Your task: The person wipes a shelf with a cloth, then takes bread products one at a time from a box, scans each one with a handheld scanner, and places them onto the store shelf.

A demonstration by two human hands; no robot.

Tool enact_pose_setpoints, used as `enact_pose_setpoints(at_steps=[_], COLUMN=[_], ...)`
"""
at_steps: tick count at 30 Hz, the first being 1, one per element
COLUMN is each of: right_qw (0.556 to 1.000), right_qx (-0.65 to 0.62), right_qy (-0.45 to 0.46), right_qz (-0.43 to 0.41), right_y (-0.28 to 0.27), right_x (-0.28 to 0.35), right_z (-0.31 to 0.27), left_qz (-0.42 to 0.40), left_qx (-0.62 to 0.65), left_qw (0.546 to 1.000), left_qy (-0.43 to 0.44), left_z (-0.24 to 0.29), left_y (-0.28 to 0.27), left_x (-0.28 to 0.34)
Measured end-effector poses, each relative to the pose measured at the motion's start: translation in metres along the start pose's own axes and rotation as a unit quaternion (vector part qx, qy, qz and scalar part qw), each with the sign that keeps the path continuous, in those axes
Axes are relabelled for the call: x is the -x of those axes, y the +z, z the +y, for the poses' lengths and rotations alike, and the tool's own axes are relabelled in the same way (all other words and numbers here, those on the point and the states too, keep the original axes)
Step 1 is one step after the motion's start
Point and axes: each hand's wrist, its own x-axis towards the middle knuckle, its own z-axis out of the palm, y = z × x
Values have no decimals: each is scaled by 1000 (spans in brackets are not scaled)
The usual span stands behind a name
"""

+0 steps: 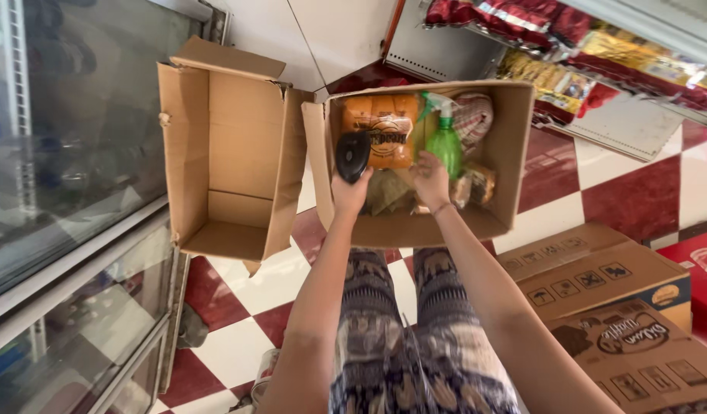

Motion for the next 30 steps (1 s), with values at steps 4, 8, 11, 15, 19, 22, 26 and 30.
enact_pose_setpoints(at_steps=[4,8,11,15,19,22,26,30], right_qw=[995,991,995,990,992,959,913,894], right_qx=[97,133,100,-62,-50,-106,-333,-397], right_qy=[-13,15,16,123,113,243,196,140], right_qz=[-5,0,-4,-28,-10,-103,-134,-152], right_y=[33,52,60,56,38,20,-13,-49], right_x=[-33,-59,-58,-57,-52,-49,-16,30], right_z=[26,41,40,18,-3,-9,-25,-41], left_qz=[-55,-30,-17,-74,-117,-60,-115,-191], left_qx=[-35,3,33,55,142,81,26,4], left_qw=[993,1000,999,995,978,985,984,974], left_qy=[-99,1,12,-49,-102,-139,-131,-117], left_z=[-28,-51,-67,-79,-54,-15,37,101], left_y=[18,34,40,42,35,24,8,-29], left_x=[-53,-82,-87,-89,-81,-63,-19,24])
